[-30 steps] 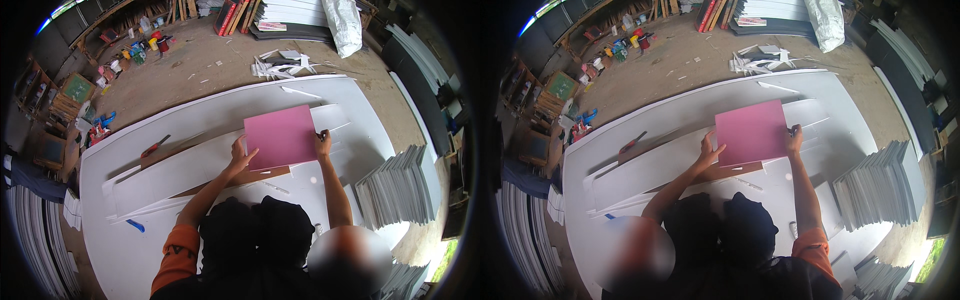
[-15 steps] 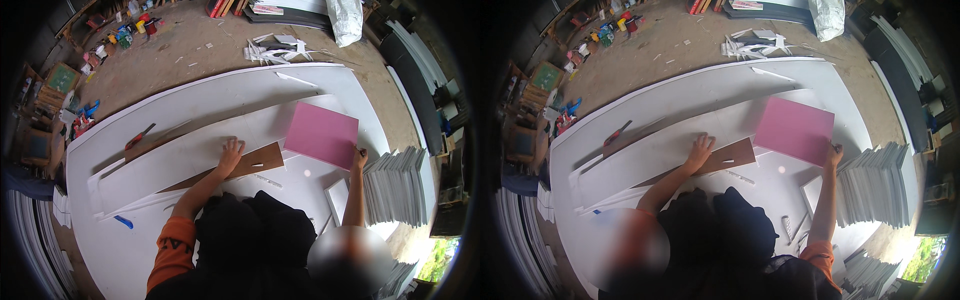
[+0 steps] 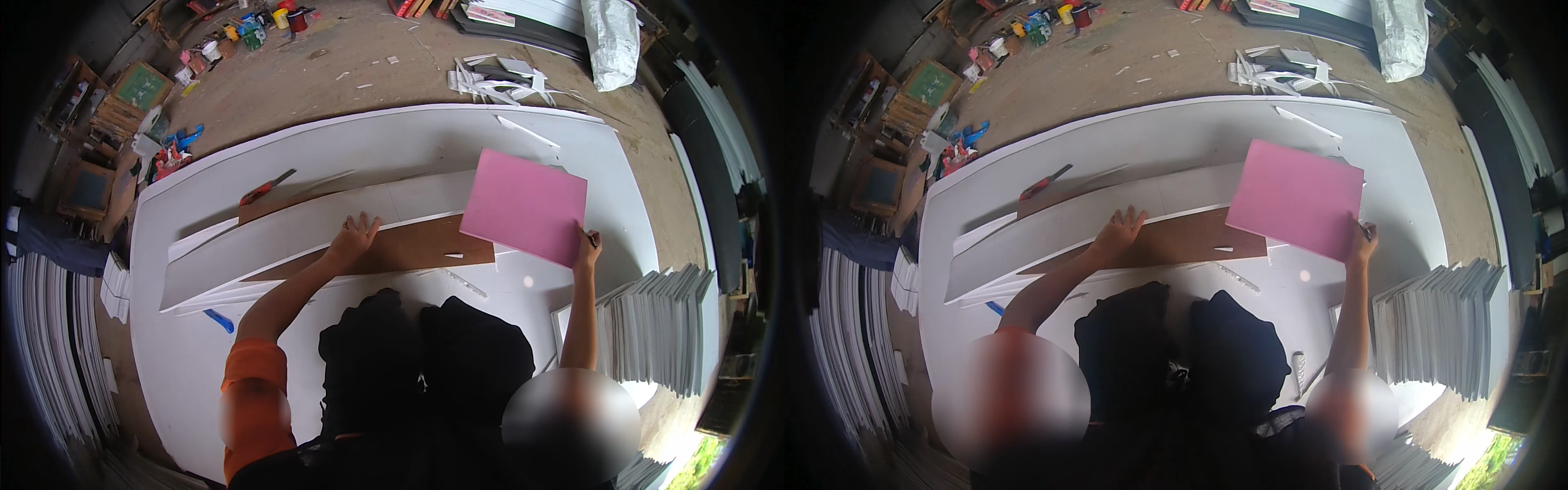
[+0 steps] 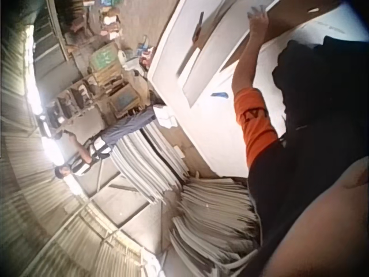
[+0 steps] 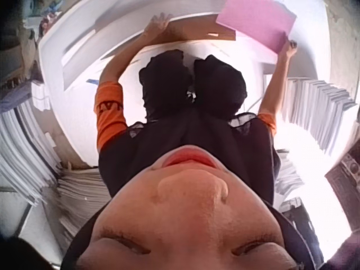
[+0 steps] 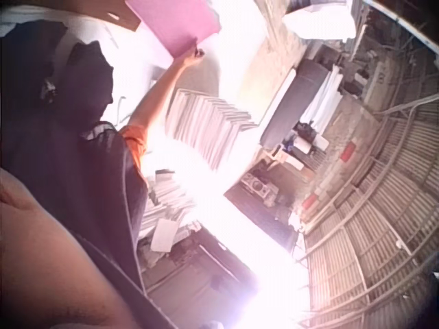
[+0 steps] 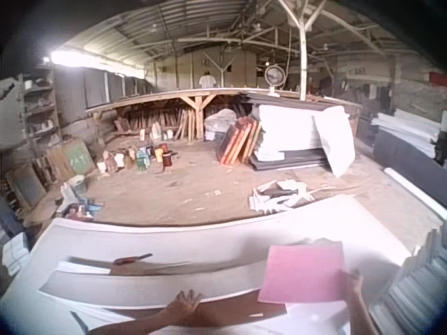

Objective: The person uses a utility knife to cut white rectangular sheets and a pink sheet on a workbench. They align the sheets, score the material, and snap off the cut sections. The person stacks the cut pieces and continues the process with new sheets.

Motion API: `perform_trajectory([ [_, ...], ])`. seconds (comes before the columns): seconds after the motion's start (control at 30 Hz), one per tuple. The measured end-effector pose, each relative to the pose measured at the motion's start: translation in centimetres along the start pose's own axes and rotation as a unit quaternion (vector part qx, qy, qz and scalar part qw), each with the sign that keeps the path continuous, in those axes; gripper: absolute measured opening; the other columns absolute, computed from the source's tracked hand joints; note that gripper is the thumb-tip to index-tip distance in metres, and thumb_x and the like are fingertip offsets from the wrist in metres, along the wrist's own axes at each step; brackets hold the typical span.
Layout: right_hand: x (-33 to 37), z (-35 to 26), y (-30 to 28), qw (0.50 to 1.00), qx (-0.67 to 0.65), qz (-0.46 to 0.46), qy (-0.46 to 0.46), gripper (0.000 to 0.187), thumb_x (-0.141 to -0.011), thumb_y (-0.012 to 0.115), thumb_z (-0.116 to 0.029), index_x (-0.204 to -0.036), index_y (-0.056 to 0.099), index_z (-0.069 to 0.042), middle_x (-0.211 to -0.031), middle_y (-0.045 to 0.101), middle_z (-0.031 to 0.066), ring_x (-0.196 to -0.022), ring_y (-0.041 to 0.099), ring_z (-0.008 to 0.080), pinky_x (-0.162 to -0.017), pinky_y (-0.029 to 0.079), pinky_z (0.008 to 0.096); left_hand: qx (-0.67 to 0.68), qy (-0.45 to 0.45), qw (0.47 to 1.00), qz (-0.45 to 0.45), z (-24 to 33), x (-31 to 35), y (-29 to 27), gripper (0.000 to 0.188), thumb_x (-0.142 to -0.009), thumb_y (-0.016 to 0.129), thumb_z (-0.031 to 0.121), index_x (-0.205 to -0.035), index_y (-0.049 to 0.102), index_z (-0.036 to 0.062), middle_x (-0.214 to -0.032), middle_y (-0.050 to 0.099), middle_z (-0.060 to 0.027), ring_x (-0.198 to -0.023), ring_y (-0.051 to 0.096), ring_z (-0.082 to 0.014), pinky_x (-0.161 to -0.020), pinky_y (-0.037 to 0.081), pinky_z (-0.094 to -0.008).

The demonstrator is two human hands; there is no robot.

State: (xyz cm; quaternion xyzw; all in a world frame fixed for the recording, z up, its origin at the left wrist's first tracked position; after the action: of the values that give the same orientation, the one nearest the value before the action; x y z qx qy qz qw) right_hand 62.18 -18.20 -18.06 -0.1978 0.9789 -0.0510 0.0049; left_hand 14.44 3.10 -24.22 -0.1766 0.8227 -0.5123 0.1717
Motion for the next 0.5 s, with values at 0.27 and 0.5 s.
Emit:
perform_trajectory([
  [0.27, 5.6, 2.9, 18.6, 0.981, -0.003, -0.193, 0.03, 0.029, -0.078, 0.063, -0.013, -0.074, 0.034, -0.011, -0.064, 0.048, -0.0023, -0.058, 0.041, 0.0044, -0.051, 0.036, 0.0194, 0.035, -0.1, 0.992, -0.075, -4.3, 10.2, 3.9, 0.045, -0.079, 0.048, 0.01, -0.122, 0.036, 0.0051, -0.126, 0.037, -0.0211, -0.109, 0.044, -0.0393, -0.087, 0.044, -0.0388],
  [0.5, 10.2, 7.0, 27.5, 0.955, 0.032, -0.29, 0.06, 0.028, -0.081, 0.061, -0.014, -0.074, 0.034, -0.011, -0.064, 0.047, -0.003, -0.057, 0.039, 0.0022, -0.05, 0.035, 0.0182, 0.193, -0.217, 0.957, -0.009, -6.4, 11.1, 4.2, 0.04, -0.074, 0.054, 0.01, -0.112, 0.044, 0.0095, -0.115, 0.044, -0.0124, -0.11, 0.042, -0.0283, -0.093, 0.036, -0.042],
])
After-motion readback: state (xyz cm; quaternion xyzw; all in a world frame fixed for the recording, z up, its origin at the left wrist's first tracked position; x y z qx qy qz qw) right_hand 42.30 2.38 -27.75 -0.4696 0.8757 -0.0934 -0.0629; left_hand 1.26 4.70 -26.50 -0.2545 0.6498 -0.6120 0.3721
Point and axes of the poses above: each hand's wrist, its own x-axis away from the middle knuckle, its own y-axis out of the palm, z = x × y, the point moved 10 cm from there along -x, towards the middle knuckle
